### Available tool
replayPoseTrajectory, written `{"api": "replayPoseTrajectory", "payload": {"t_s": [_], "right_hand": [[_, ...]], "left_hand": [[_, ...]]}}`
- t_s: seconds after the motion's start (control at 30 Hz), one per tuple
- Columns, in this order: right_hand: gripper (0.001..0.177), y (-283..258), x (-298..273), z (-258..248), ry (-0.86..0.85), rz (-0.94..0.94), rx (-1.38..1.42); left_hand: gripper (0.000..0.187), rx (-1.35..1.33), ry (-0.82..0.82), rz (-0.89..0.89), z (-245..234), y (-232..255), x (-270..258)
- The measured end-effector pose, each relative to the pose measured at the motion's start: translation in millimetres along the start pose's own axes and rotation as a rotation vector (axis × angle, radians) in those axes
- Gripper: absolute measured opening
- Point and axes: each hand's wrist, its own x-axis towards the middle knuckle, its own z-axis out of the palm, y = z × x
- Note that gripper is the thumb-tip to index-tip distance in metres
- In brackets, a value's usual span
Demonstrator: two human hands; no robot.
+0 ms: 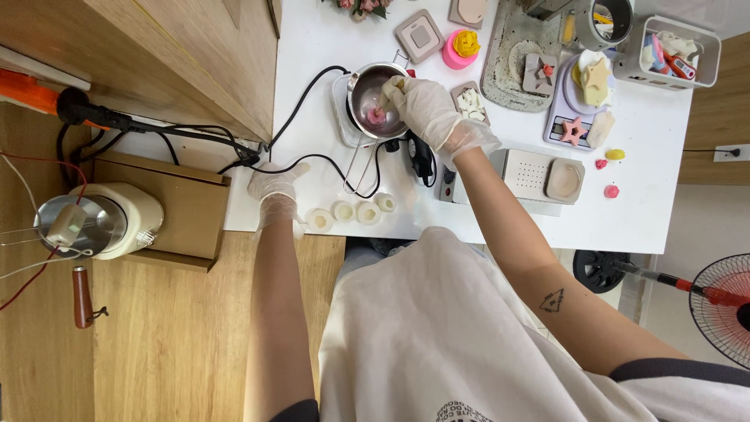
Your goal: The person is melting wax in a small pot and preparing silicone molds for candle making.
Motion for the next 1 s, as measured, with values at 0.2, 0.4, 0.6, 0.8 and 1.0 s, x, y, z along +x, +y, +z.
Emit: {"api": "replayPoseTrajectory", "payload": {"t_s": [0.2, 0.4, 0.6, 0.8, 1.0], "right_hand": [[0.033, 8, 1, 9, 0.009, -0.041, -0.014], [0.032, 7, -1, 4, 0.059, -0.010, 0.119], [0.040, 7, -1, 22, 0.027, -0.013, -0.230], [0.036, 10, 9, 19, 0.046, 0.070, -0.152], [0.031, 19, 11, 34, 0.051, 0.140, -0.044]], "left_hand": [[0.085, -0.009, -0.020, 0.014, 11, -3, -2], [0.084, -0.025, -0.023, 0.029, 15, -28, 14], [0.083, -0.018, -0.004, 0.072, 16, -16, 6], [0.081, -0.043, 0.050, 0.096, 2, -28, 14], [0.080, -0.070, 0.092, 0.129, 1, -28, 20]]}}
